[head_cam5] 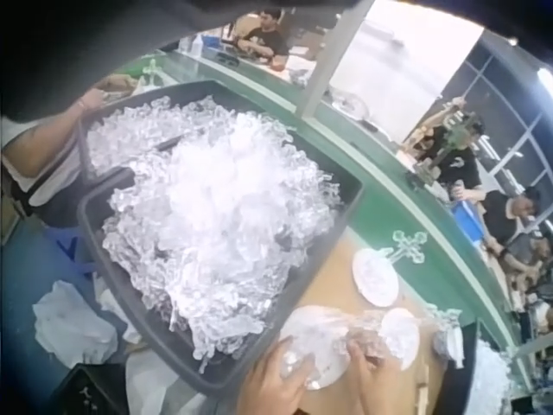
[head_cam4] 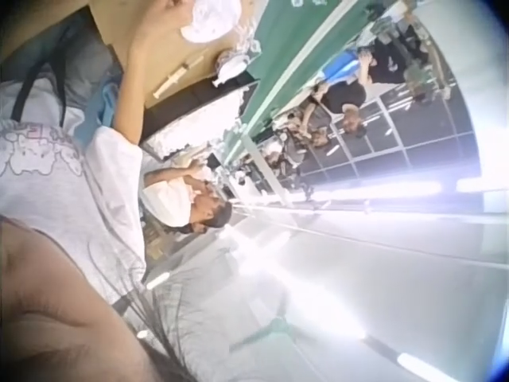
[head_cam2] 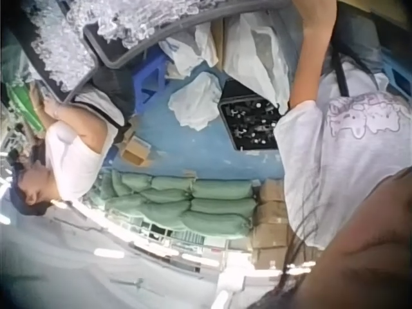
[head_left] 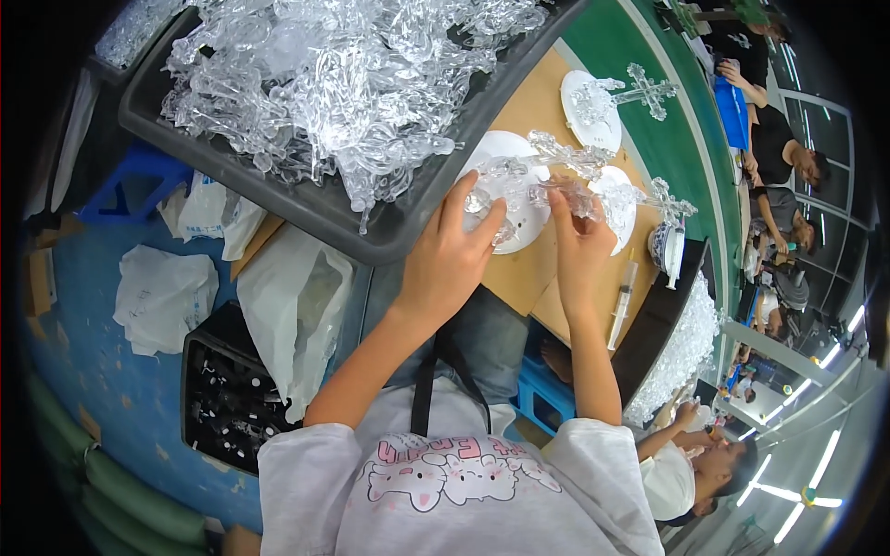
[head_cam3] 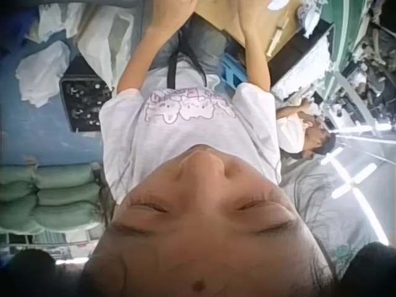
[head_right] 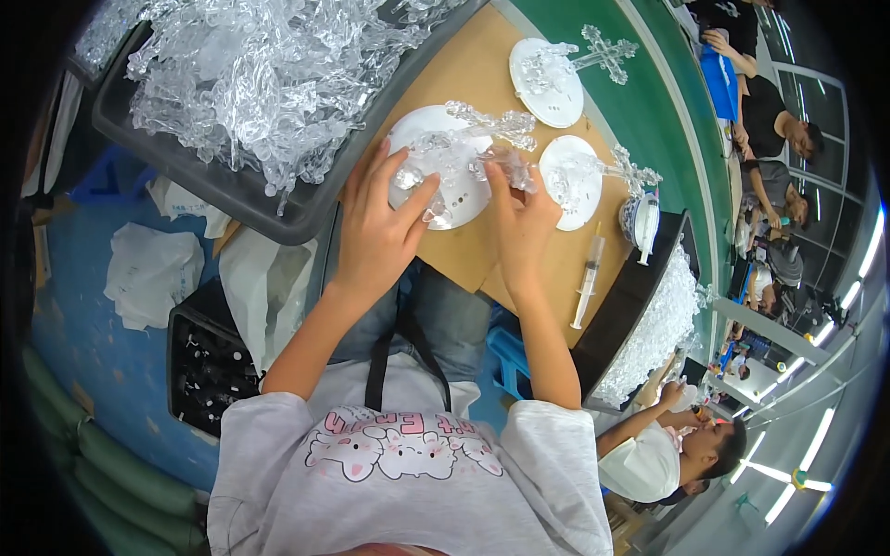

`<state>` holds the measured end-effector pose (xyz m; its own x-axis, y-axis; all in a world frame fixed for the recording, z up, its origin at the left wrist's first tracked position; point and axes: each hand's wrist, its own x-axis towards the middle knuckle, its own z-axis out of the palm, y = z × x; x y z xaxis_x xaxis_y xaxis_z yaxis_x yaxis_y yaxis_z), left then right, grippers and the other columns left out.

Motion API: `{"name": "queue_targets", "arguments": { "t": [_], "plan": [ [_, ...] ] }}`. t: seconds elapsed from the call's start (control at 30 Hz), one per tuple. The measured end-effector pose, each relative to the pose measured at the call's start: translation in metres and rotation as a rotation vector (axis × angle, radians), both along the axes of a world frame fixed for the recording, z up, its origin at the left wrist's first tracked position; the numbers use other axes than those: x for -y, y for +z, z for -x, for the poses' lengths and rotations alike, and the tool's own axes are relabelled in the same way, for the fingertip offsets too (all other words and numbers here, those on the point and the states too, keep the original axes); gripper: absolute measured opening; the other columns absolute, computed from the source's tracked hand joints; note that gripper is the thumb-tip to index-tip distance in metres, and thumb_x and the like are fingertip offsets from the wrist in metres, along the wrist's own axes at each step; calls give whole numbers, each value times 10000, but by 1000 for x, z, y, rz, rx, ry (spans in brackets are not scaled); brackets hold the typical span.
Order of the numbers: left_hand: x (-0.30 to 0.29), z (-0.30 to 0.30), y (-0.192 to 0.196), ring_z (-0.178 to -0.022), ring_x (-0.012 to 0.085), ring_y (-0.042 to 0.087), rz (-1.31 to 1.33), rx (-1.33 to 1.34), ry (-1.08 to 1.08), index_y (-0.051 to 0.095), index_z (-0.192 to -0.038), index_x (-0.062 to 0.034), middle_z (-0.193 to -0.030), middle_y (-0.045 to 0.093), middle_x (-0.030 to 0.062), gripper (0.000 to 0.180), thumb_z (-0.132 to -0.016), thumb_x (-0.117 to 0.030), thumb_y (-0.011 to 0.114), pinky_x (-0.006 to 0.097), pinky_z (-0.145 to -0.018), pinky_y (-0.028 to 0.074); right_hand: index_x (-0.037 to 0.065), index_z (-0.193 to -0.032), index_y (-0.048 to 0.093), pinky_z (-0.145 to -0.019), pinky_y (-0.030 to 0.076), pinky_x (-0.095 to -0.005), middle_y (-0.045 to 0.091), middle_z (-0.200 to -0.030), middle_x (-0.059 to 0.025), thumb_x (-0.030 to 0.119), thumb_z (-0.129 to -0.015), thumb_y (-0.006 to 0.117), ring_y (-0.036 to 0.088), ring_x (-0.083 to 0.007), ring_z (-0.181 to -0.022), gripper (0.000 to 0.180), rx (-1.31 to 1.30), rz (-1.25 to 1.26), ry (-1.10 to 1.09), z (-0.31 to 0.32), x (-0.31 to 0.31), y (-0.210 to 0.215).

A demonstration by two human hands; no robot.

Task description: Assembling plastic decorative items by gluing clear components onto white circular bases using an adhesive syringe.

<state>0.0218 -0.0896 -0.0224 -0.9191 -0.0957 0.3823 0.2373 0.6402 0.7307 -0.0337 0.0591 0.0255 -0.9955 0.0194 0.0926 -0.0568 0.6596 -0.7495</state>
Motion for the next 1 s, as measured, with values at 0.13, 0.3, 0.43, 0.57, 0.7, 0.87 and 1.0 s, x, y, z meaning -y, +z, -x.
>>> {"name": "queue_targets", "arguments": {
  "t": [0.13,0.3,0.43,0.57,0.7,0.87,1.0],
  "plan": [
    [-1,-1,-3,-1133,377,528,9,11,1,614,-1125,-92,-1300,446,200,351,-777,-55,646,392,-868,505,-21,-1068,648,-740,518,-258,697,-927,-90,150,-902,635,650,-139,-835,239,-80,-250,-21,-11,13,1],
    [-7,2,-4,-1184,382,497,92,-71,54,636,-1096,-90,-1284,473,213,298,-798,-83,635,411,-901,483,-10,-1059,654,-742,533,-276,698,-935,-106,119,-880,655,663,-149,-836,220,-102,-206,-8,-4,-1,-10],
    [-10,0,-5,-1240,395,448,150,-65,61,650,-1075,-79,-1281,486,225,274,-803,-114,642,460,-960,421,-11,-1040,658,-723,537,-275,700,-924,-104,90,-872,657,663,-139,-822,196,-129,-138,99,1,-8,-10],
    [-12,-1,-7,-1247,408,437,157,-68,71,651,-1075,-68,-1295,477,232,267,-812,-113,633,495,-975,393,-19,-1022,659,-709,538,-267,703,-902,-92,82,-869,659,664,-133,-796,183,-100,-220,-19,-4,7,-7],
    [-11,-1,-6,-1240,415,438,151,-61,90,652,-1084,-78,-1298,475,234,274,-814,-116,631,504,-969,393,-35,-1015,654,-690,537,-254,703,-882,-95,92,-864,670,664,-130,-770,198,-155,-83,107,4,-3,-4],
    [-8,-3,-3,-1199,407,467,23,-78,70,661,-1089,-110,-1309,470,220,310,-783,-69,633,452,-953,418,-52,-1045,647,-714,542,-257,696,-914,-89,80,-861,670,654,-119,-810,227,38,-119,164,9,-7,11],
    [-11,-9,10,-1285,434,389,-310,-70,44,715,-1015,-108,-1287,488,189,391,-661,49,662,497,-1030,370,-66,-1039,650,-732,540,-264,682,-944,-97,128,-868,670,645,-129,-837,259,155,265,-11,-1,-10,15]
  ]
}}
